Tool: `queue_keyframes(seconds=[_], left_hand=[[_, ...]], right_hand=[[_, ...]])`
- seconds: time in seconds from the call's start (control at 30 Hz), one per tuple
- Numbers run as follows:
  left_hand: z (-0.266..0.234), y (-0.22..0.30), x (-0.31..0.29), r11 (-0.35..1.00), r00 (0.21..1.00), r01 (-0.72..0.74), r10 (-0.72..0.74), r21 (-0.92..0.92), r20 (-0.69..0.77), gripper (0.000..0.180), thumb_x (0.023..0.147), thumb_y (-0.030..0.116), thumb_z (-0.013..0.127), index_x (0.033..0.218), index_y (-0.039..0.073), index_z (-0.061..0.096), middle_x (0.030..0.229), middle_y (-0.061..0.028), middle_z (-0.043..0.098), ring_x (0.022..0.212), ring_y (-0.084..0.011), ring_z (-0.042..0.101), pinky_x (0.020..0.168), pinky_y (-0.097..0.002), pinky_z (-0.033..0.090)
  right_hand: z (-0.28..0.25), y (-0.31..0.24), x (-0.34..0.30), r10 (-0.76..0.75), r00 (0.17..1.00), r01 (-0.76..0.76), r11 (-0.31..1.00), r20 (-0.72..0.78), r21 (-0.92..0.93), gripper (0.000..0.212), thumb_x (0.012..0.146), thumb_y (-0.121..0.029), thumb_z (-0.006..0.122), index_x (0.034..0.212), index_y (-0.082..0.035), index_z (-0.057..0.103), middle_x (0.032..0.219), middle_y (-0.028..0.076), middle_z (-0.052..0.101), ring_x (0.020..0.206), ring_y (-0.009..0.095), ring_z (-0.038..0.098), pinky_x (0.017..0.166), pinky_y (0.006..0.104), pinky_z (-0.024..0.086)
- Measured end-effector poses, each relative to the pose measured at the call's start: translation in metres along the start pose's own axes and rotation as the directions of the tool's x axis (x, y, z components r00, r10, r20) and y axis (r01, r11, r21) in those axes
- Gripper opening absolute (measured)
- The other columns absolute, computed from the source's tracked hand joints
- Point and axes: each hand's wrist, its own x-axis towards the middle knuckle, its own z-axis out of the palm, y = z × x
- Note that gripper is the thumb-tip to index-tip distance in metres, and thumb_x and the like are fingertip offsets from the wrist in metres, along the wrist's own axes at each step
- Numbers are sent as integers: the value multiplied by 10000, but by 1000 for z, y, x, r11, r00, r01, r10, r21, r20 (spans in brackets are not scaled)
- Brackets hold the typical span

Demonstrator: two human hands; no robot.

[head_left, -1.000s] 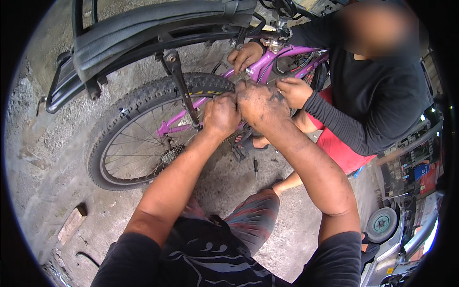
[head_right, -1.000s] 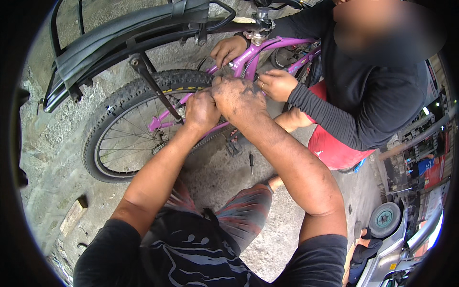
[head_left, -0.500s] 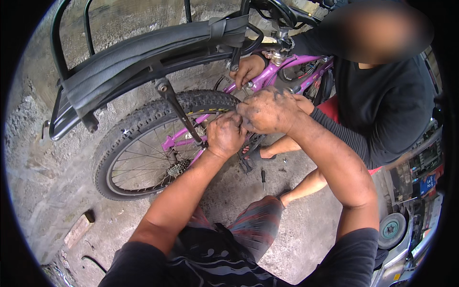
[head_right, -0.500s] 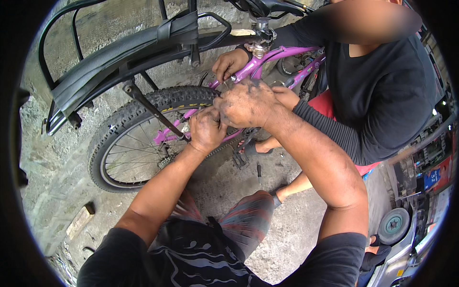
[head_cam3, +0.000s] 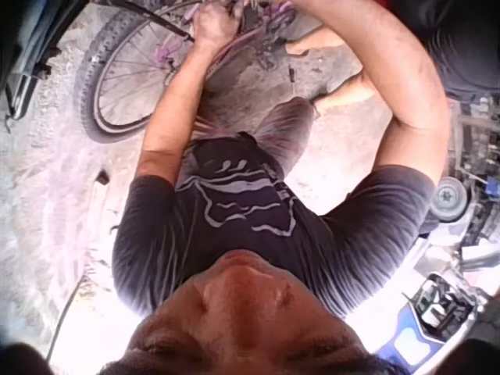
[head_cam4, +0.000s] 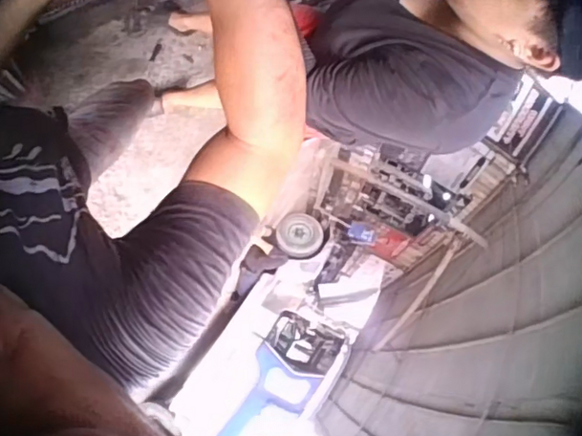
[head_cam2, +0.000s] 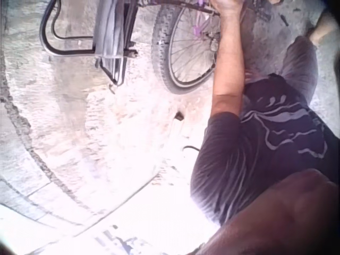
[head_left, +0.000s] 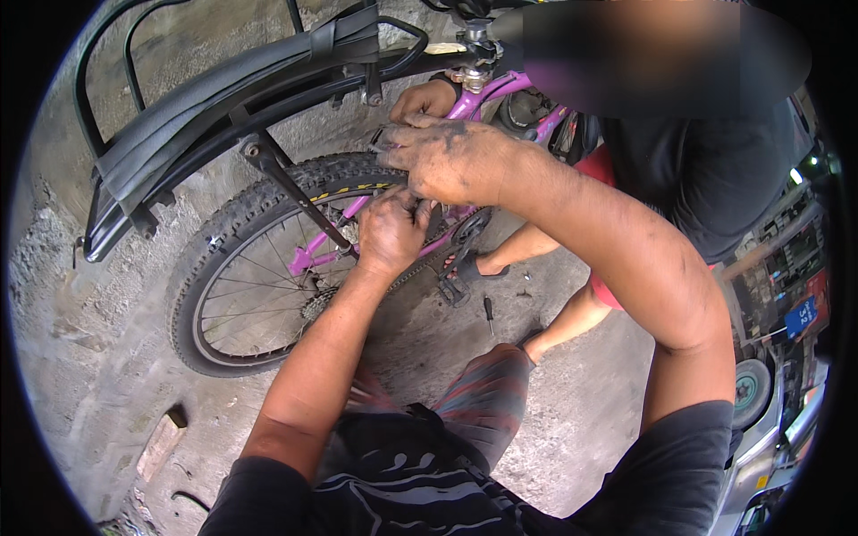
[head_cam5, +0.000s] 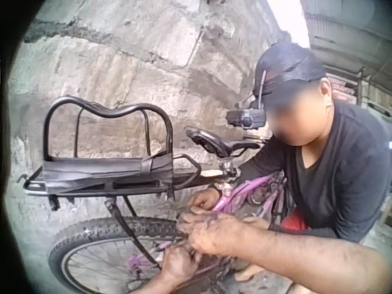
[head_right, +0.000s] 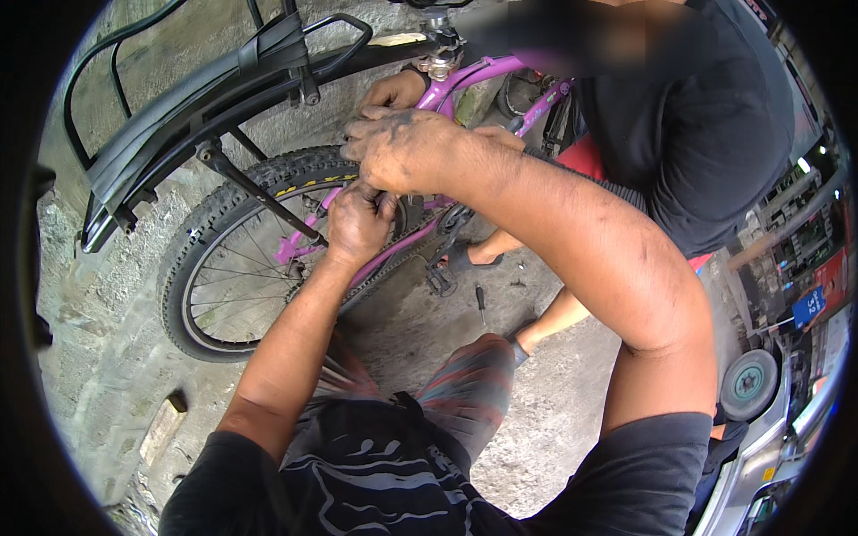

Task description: The person kneels and uses a wrench to tighten bolts on the rear wheel and derailleur of a purple bicycle. Another person assists by holding the rear rack and adjusting the chain. The bicycle remains on the ground during the repair.

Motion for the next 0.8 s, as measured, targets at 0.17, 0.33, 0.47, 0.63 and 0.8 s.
queue_keyframes(seconds=[0.17, 0.33, 0.47, 0.63, 0.8], left_hand=[[-8, 10, 0, 995, 998, 56, -53, -84, 40, 251, 963, 253, 785, 1030, 12, 763, 997, -215, 754, 970, -436, 734, 857, -514, 569], [-8, 9, 1, 993, 992, 108, -105, -52, 67, 319, 958, 317, 794, 1076, 22, 786, 1022, -239, 771, 965, -453, 739, 858, -517, 572], [4, 10, 5, 979, 978, 203, -201, -30, 64, 315, 924, 323, 825, 1089, 55, 810, 1018, -226, 785, 985, -444, 751, 859, -517, 580], [3, 4, 7, 974, 974, 224, -223, -23, 40, 285, 898, 275, 826, 1011, 16, 793, 997, -252, 778, 967, -448, 757, 854, -524, 585], [8, -2, 9, 984, 987, 139, -147, 108, 64, 259, 881, 255, 788, 960, 9, 779, 961, -268, 772, 921, -461, 760, 834, -553, 585]], right_hand=[[6, -5, -7, 255, 929, -294, 949, 268, 115, 197, 905, -165, 710, 1049, -106, 831, 1323, 78, 724, 1114, 286, 784, 898, 396, 666], [13, -13, -17, 297, 942, -301, 954, 156, 1, 161, 881, -196, 743, 991, -94, 800, 1087, 72, 745, 998, 285, 802, 792, 412, 671], [38, -26, -32, 308, 943, -292, 947, -126, 134, 206, 856, -273, 787, 979, -110, 812, 1116, 66, 718, 1111, 275, 736, 956, 408, 622], [40, -40, -24, 475, 869, -418, 854, -136, 311, 287, 823, -274, 818, 1038, -84, 809, 1203, 142, 692, 1184, 343, 681, 1055, 473, 548], [55, -66, 8, 768, 631, -733, 635, -105, 243, 222, 841, -173, 706, 977, -32, 811, 1203, 174, 736, 1205, 371, 683, 1075, 498, 531]])
